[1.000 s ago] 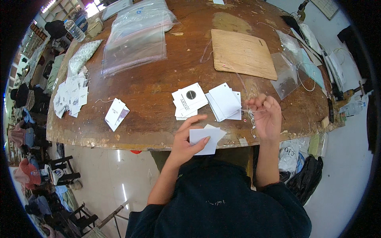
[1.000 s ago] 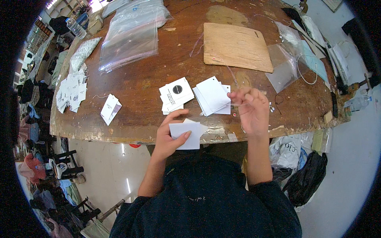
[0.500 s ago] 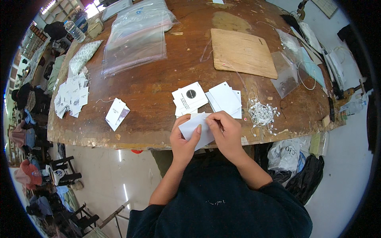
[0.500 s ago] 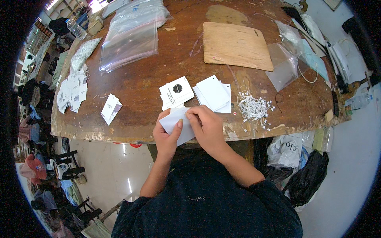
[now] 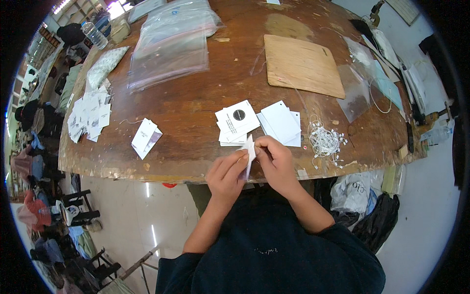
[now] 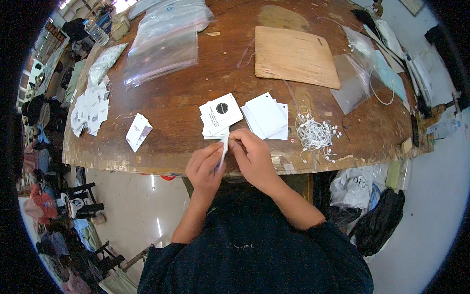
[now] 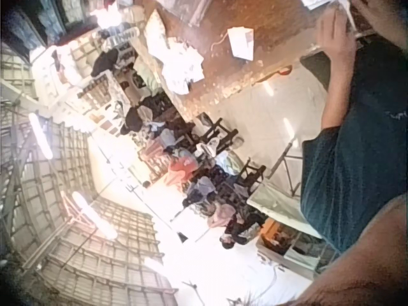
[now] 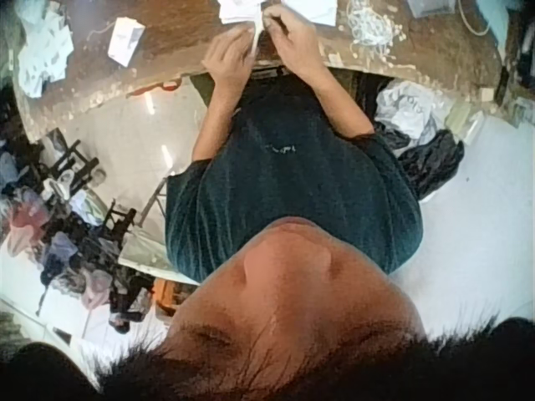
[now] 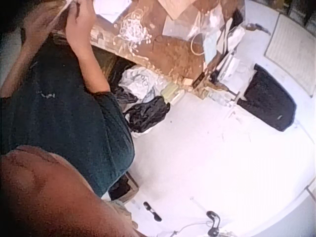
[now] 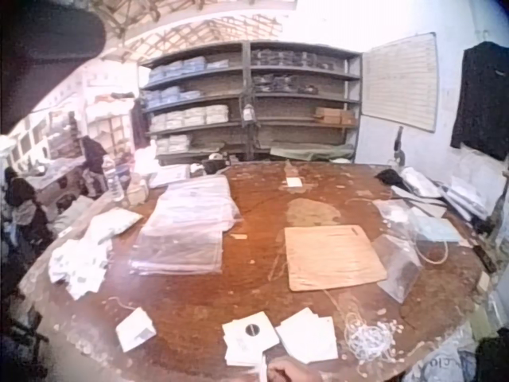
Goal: The person inserts white strings through holes in small white paper tags and places them into a growing stack on the table. The person repeats this process for multiple tags, handling them one at a time.
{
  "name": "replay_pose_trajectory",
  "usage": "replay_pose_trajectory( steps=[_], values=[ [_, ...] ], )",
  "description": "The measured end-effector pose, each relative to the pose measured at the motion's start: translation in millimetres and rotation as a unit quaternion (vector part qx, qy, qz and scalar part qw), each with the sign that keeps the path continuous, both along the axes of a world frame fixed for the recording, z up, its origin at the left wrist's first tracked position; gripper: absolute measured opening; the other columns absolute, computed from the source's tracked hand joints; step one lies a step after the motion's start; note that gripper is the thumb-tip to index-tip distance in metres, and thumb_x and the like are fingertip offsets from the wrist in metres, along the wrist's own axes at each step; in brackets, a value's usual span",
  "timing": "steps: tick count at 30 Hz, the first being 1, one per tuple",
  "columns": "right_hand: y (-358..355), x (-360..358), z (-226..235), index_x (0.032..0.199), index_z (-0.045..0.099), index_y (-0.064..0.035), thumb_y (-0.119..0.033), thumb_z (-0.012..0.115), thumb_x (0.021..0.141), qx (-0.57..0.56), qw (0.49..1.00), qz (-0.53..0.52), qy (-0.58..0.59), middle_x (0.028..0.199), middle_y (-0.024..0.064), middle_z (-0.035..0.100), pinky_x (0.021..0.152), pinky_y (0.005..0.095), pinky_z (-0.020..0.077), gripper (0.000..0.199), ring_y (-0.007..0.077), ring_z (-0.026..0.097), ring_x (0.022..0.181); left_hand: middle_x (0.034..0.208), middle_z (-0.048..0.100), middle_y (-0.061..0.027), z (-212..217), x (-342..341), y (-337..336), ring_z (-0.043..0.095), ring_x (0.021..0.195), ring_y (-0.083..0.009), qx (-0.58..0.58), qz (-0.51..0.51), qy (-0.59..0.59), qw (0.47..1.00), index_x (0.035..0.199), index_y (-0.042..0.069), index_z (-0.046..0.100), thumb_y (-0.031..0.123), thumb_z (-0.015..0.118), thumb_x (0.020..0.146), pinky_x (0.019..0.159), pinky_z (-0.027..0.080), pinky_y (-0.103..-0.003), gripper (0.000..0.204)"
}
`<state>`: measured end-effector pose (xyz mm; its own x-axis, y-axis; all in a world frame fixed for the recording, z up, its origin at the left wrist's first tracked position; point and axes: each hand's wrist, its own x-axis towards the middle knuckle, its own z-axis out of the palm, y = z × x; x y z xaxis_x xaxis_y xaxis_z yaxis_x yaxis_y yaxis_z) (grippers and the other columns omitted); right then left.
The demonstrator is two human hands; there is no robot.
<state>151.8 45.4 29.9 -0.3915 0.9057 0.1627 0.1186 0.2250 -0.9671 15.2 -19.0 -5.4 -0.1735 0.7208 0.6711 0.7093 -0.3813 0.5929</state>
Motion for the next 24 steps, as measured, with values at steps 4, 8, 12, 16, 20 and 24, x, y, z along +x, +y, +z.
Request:
replay_pose_trajectory(
  steps=[4,8,12,16,20,24],
  values=[
    [-0.9,1.3,6.8,0.087,0.061,-0.0018,-0.015,0.065,0.094,-0.276,0.952,0.065,0.113,0.073,-0.0045,0.057,0.055,0.0232,0.0387,0.015,0.0028,0.049,0.065,0.102,0.07,0.0007,4.1,-8.3,-14.7,0.057,0.085,-0.0188,0.056,0.107,0.22,0.968,0.091,0.015,0.072,0.007,0.074,0.07,0.077,0.042,-0.035,0.022],
    [23.0,-12.0,13.1,0.07,0.062,0.0,-0.014,0.067,0.089,-0.024,0.996,-0.043,-0.076,0.062,0.0,0.057,0.051,0.0254,0.0384,0.024,0.0049,0.047,0.059,0.101,0.069,0.0044,-2.7,-26.2,-29.2,0.057,0.083,-0.018,0.12,0.111,0.298,0.94,0.091,0.021,0.073,0.013,0.076,0.071,0.074,0.039,-0.035,0.022],
    [78.2,-11.9,13.6,0.09,0.066,-0.0002,-0.02,0.069,0.089,0.065,0.992,-0.08,-0.066,0.079,0.0056,0.066,0.067,0.0279,0.0468,0.02,0.0148,0.06,0.071,0.097,0.069,0.0051,-6.7,-108.5,-29.4,0.057,0.081,-0.0189,0.087,0.24,0.349,0.901,0.093,0.019,0.072,0.013,0.075,0.074,0.074,0.038,-0.034,0.02],
    [106.2,-14.7,1.9,0.117,0.063,-0.0034,-0.03,0.073,0.082,0.23,0.941,0.096,-0.229,0.124,0.0135,0.061,0.099,0.042,0.0416,0.045,0.0312,0.053,0.119,0.103,0.065,0.0022,-5.2,-184.9,-13.4,0.057,0.092,-0.0213,-0.046,0.333,0.307,0.891,0.104,0.017,0.071,0.019,0.073,0.078,0.078,0.041,-0.039,0.025],
    [114.3,-13.5,-7.9,0.126,0.059,-0.0044,-0.036,0.074,0.079,0.263,0.898,0.172,-0.308,0.138,0.0117,0.053,0.106,0.0443,0.036,0.058,0.0321,0.043,0.13,0.112,0.063,-0.0014,-2.6,-198.5,-9.4,0.058,0.102,-0.0246,-0.241,0.332,0.293,0.863,0.114,0.017,0.067,0.031,0.071,0.082,0.083,0.043,-0.044,0.035],
    [117.6,-13.2,-16.0,0.119,0.062,-0.0044,-0.035,0.075,0.078,0.261,0.898,0.187,-0.3,0.127,0.011,0.058,0.103,0.0433,0.0378,0.053,0.0305,0.047,0.125,0.118,0.062,-0.0042,-0.6,-185.5,-16.2,0.057,0.106,-0.0279,-0.179,0.343,0.257,0.885,0.11,0.015,0.068,0.034,0.07,0.085,0.089,0.044,-0.045,0.031]
  ],
)
